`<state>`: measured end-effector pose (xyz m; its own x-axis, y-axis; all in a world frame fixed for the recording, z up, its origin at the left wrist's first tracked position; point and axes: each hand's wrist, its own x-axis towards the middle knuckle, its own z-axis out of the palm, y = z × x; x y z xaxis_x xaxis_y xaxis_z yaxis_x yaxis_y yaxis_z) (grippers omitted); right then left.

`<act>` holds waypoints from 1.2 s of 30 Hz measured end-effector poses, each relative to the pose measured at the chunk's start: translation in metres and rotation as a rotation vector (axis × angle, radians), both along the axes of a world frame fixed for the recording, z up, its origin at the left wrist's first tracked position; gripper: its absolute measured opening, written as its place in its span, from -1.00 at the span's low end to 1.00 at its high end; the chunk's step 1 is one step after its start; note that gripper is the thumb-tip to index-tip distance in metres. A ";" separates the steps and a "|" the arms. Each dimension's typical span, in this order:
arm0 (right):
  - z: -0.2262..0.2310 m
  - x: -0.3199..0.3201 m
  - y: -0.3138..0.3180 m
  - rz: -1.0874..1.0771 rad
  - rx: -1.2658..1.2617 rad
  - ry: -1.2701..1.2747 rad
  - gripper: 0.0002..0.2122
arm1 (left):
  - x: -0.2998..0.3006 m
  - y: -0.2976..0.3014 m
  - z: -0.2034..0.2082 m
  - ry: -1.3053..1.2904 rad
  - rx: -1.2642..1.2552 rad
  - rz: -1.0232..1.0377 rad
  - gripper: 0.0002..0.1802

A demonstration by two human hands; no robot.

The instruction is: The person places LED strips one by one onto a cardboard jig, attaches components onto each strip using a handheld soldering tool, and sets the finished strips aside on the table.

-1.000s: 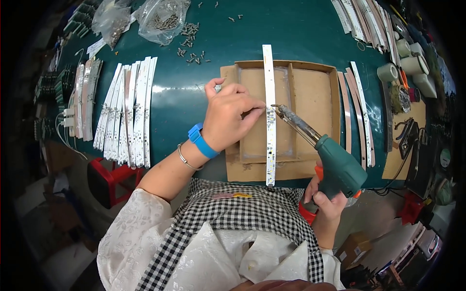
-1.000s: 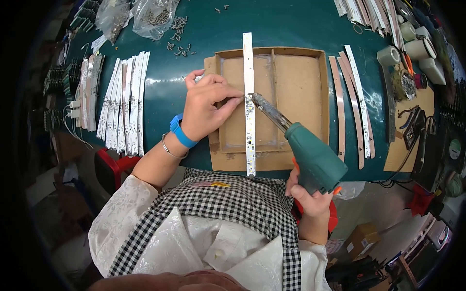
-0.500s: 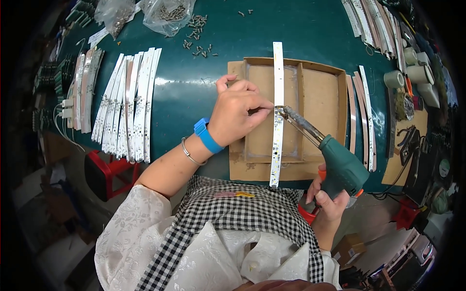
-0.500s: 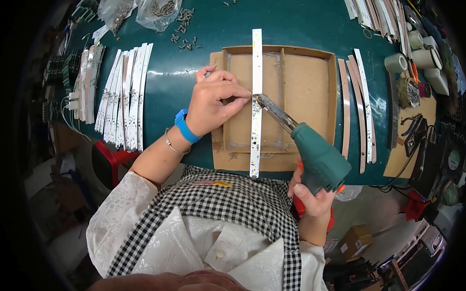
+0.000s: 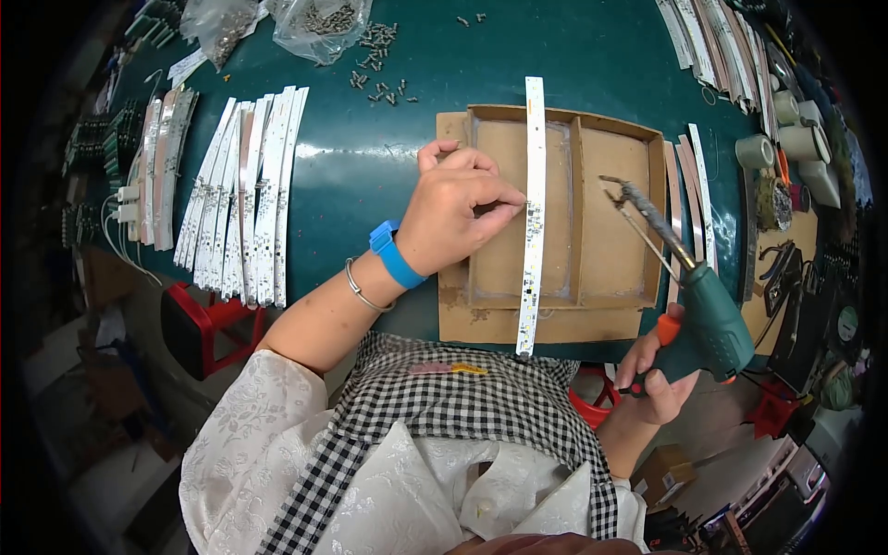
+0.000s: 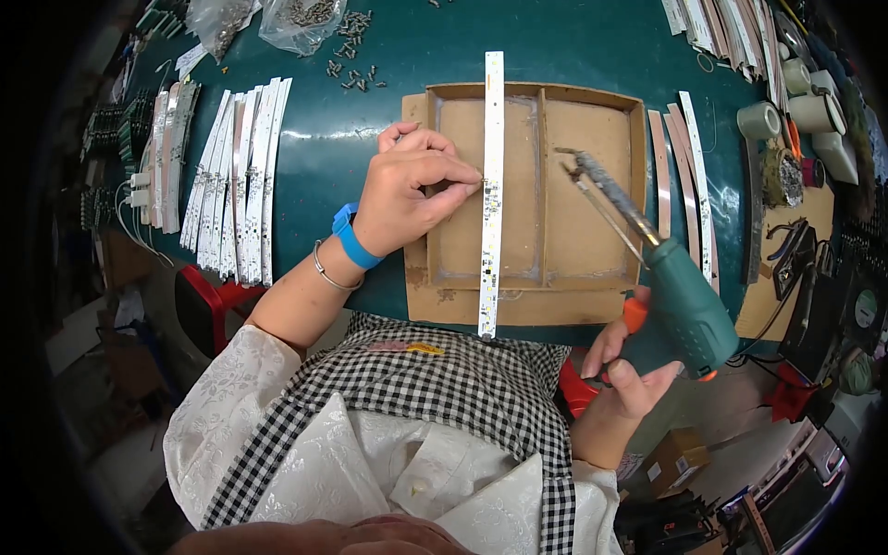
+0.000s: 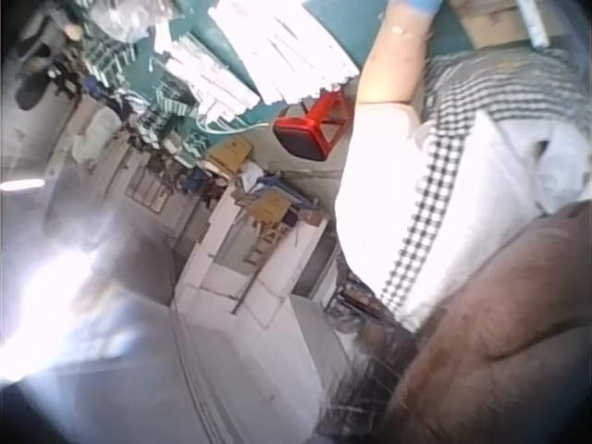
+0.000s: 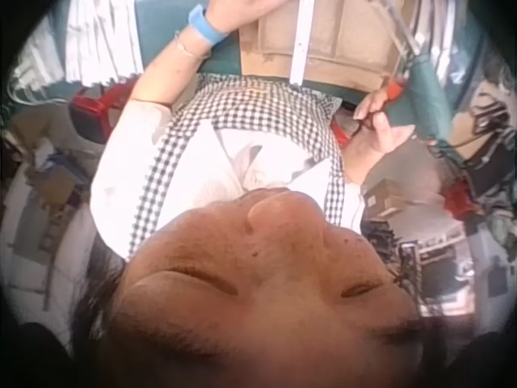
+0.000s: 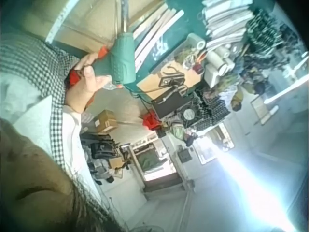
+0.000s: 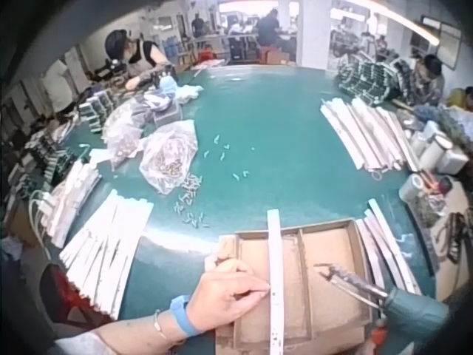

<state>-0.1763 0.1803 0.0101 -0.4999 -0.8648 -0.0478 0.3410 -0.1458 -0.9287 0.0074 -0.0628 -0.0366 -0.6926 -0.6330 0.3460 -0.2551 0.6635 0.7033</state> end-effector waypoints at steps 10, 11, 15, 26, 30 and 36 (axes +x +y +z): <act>-0.013 -0.041 0.013 -0.399 0.129 0.601 -0.35 | 0.018 0.004 0.043 -0.123 -0.228 -0.043 -0.70; -0.024 -0.050 0.017 -0.385 0.233 0.755 -0.40 | 0.019 0.010 0.049 -0.099 -0.207 -0.187 -0.67; -0.044 -0.064 0.017 -0.414 0.579 1.128 -0.43 | 0.015 0.046 0.055 -0.138 -0.183 -0.673 -0.69; -0.067 -0.075 0.033 -0.415 0.546 1.014 -0.55 | 0.040 0.054 0.089 -0.271 -0.507 -0.696 -0.86; -0.042 -0.055 0.023 -0.396 0.263 0.579 -0.54 | 0.084 0.026 0.105 -0.307 -0.393 -0.550 -0.81; -0.010 0.000 -0.019 -0.259 0.047 0.382 -0.34 | 0.135 -0.002 0.079 -0.613 -0.324 -0.419 -0.80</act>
